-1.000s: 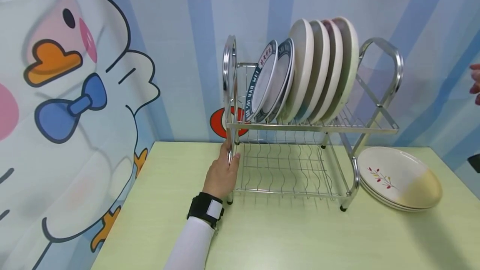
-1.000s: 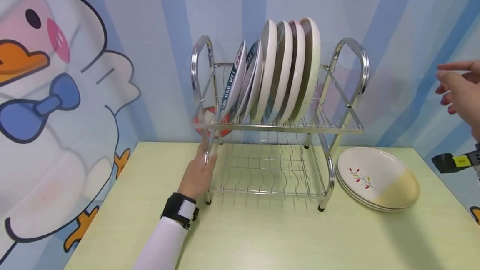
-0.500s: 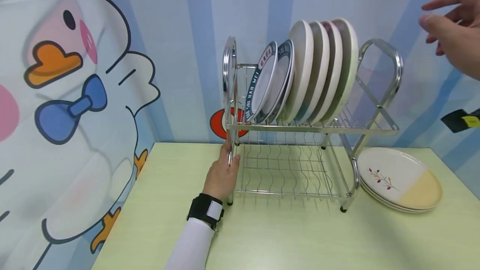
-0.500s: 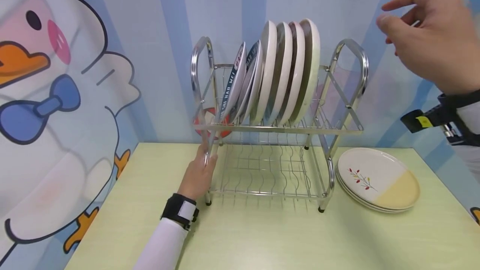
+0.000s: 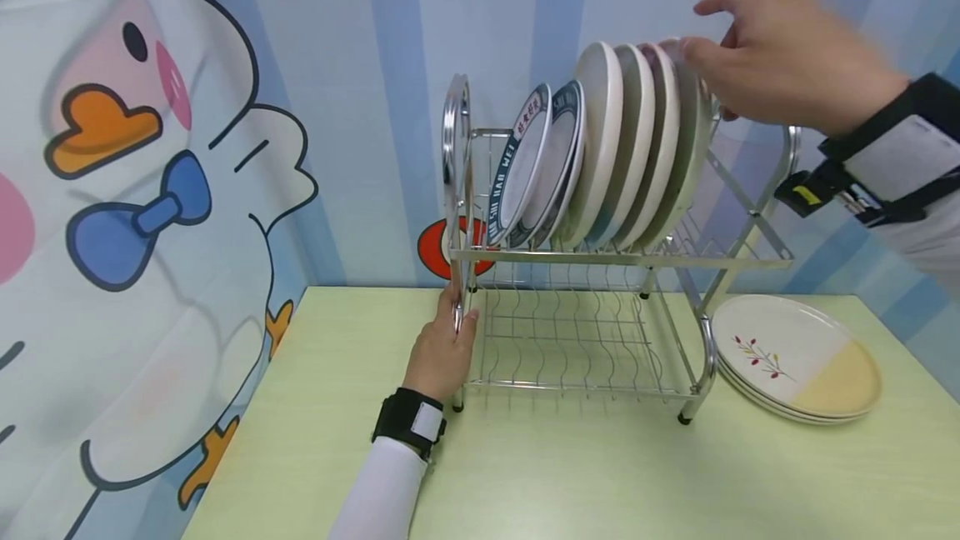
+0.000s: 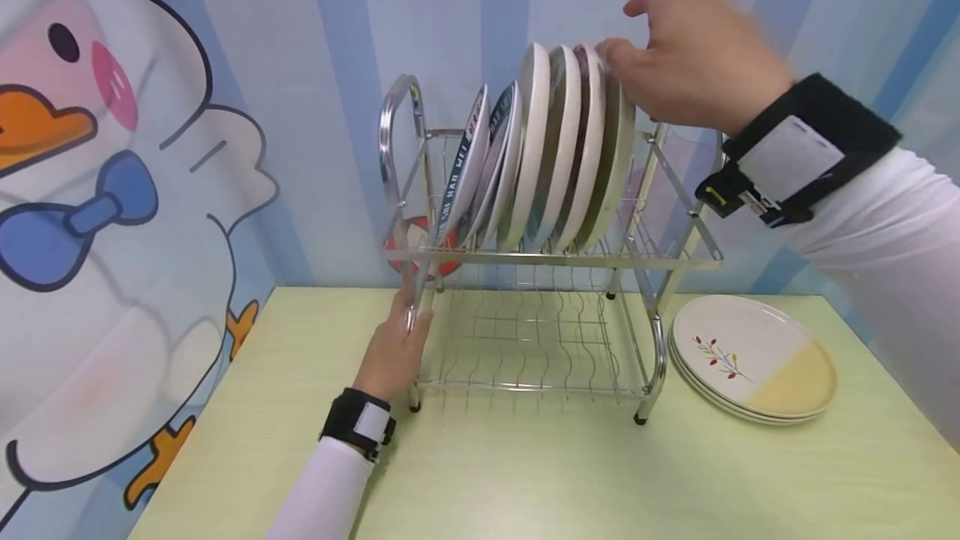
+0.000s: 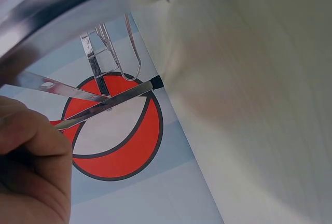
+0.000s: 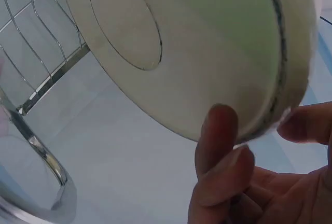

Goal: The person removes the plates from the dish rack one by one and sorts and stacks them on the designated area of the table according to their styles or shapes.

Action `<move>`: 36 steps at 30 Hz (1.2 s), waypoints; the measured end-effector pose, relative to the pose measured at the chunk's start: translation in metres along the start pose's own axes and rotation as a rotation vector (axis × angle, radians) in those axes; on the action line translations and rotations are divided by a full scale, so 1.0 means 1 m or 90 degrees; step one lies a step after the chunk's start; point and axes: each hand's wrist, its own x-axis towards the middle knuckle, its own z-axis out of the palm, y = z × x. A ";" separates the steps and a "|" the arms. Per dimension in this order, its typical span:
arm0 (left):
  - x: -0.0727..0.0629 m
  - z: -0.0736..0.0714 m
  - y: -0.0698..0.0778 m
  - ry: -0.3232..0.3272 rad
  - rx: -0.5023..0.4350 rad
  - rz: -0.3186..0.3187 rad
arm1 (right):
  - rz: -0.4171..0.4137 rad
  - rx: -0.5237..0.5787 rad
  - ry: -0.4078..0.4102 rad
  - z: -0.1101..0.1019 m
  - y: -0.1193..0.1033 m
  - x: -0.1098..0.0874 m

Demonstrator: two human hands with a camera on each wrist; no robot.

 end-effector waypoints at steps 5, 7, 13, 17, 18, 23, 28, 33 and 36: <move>-0.001 0.001 0.002 -0.005 -0.011 0.001 | -0.011 -0.004 -0.050 0.006 -0.002 0.005; -0.001 0.002 0.003 -0.006 -0.014 0.004 | -0.021 -0.016 -0.055 0.006 -0.001 0.005; 0.000 0.002 0.006 -0.002 -0.010 0.006 | -0.041 -0.040 -0.061 0.006 0.000 0.002; 0.001 0.002 0.006 0.000 -0.009 0.003 | -0.039 -0.032 -0.078 0.004 0.000 0.002; 0.001 0.002 0.006 -0.001 -0.009 0.002 | -0.036 -0.030 -0.081 0.004 0.000 0.002; 0.000 0.002 0.006 -0.004 -0.008 0.001 | -0.023 -0.015 -0.088 0.003 0.000 0.003; 0.001 0.003 0.006 -0.004 -0.008 0.001 | -0.015 0.001 -0.069 0.003 -0.001 0.004; 0.000 0.004 0.007 -0.005 -0.013 0.007 | 0.007 0.028 -0.023 0.007 -0.001 0.001; 0.000 0.005 0.007 -0.004 -0.012 0.008 | 0.019 0.044 0.001 0.007 0.000 0.000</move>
